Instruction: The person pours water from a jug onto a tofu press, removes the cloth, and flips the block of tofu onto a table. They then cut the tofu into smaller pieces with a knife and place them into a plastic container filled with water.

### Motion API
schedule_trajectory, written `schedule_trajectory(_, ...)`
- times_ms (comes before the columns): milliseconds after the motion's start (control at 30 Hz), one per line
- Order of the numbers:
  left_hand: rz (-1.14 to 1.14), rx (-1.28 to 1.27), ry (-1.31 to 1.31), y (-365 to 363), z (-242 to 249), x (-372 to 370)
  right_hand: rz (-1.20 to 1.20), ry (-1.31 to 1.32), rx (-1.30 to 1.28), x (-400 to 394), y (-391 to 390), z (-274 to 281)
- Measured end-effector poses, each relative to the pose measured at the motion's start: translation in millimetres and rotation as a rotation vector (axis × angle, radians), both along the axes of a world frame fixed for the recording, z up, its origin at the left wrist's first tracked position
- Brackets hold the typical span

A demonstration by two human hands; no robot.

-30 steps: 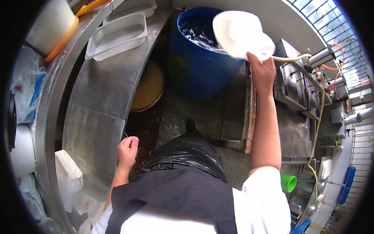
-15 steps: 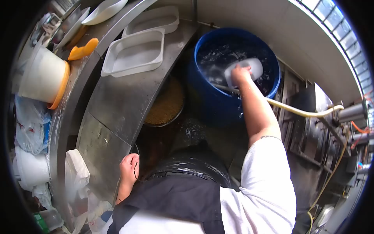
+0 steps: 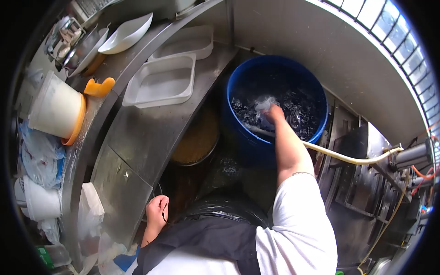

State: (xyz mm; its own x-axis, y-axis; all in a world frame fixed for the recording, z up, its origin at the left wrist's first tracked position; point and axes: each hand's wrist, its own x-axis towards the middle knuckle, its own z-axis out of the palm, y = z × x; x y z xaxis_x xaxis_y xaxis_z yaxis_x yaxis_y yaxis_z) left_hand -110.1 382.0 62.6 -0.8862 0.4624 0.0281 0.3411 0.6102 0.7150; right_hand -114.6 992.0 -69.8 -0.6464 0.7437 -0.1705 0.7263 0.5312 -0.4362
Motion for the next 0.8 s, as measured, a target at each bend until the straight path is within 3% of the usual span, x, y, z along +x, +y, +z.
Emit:
schedule_trajectory(200, -0.061, -0.002, -0.058, -23.5, -20.9, -14.9, -0.303, 0.418, 0.033, 28.0, -19.9, 70.8)
schedule_trajectory(333, -0.218, 0.006, -0.032, -34.7, -35.3, -36.3, -0.154, 0.785, 0.476, 84.2, -85.4, 165.2)
schedule_trajectory(500, -0.45, 0.042, -0.026, -25.9, -43.6, -56.1, -0.262, 1.076, 0.273, 168.8, -238.4, 292.5)
schedule_trajectory(600, -0.606, 0.042, -0.054, -11.5, -56.1, -54.7, -0.308, 0.984, 0.394, 224.0, -310.3, 308.0)
schedule_trajectory(800, -0.884, -0.054, -0.11, 19.7, -70.6, -20.7, -0.39, 0.78, 0.382, 317.4, -442.3, 262.0)
